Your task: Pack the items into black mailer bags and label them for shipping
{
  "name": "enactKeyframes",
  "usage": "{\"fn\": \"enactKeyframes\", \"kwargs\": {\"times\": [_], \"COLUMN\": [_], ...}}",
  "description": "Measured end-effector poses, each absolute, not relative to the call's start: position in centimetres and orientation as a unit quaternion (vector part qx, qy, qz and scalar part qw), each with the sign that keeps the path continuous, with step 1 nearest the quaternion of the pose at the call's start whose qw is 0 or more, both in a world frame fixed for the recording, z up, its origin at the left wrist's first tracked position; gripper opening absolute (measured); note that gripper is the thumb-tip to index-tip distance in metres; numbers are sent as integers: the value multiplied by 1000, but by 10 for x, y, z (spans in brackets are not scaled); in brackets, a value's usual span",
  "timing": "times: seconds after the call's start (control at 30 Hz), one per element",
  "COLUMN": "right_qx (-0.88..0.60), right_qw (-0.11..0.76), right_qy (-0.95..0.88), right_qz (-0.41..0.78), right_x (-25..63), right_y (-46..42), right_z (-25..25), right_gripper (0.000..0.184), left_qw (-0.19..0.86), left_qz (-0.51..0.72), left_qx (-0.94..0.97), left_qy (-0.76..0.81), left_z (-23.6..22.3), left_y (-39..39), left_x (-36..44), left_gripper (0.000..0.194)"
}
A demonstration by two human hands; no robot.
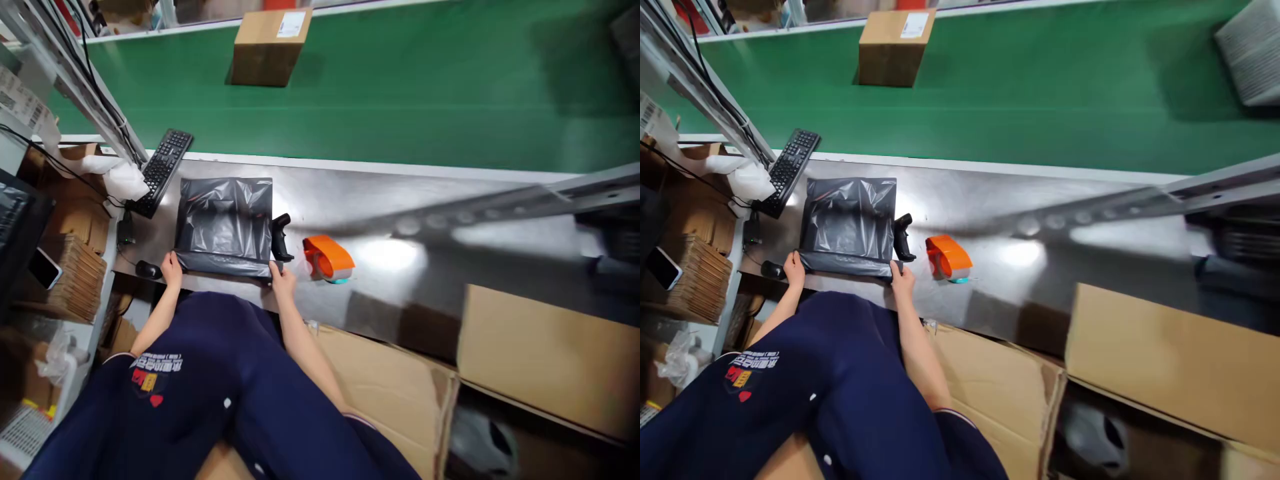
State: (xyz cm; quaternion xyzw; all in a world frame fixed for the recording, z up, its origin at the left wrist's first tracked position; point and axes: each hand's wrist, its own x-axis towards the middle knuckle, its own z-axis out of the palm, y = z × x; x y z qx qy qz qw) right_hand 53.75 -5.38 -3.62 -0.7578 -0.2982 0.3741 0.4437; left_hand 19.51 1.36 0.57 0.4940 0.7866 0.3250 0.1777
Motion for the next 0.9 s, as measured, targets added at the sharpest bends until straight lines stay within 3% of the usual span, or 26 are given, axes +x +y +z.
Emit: {"fn": "enactKeyframes", "kwargs": {"times": [0.2, 0.4, 0.57, 0.67, 0.77, 0.9], "right_qx": [-826, -859, -874, -804, -672, -667], "right_qw": [352, 248, 255, 291, 233, 186], "right_qy": [-361, -376, -367, -505, -683, -684], "right_qz": [253, 243, 190, 124, 166, 229], "right_x": [525, 524, 533, 498, 441, 411], "right_y": [-48, -33, -51, -53, -36, -16], "right_z": [-43, -56, -39, -15, -2, -22], "right_gripper": [69, 74, 88, 76, 59, 61], "left_qw": [169, 171, 162, 153, 180, 251], "left_qz": [255, 184, 200, 171, 37, -15], "left_qx": [525, 551, 602, 726, 849, 853], "left_qy": [794, 796, 756, 648, 496, 457], "left_z": [8, -6, 8, 17, 14, -5], "left_y": [38, 49, 48, 43, 42, 50], "left_x": [184, 176, 162, 181, 213, 220], "left_gripper": [39, 35, 48, 63, 68, 71]}}
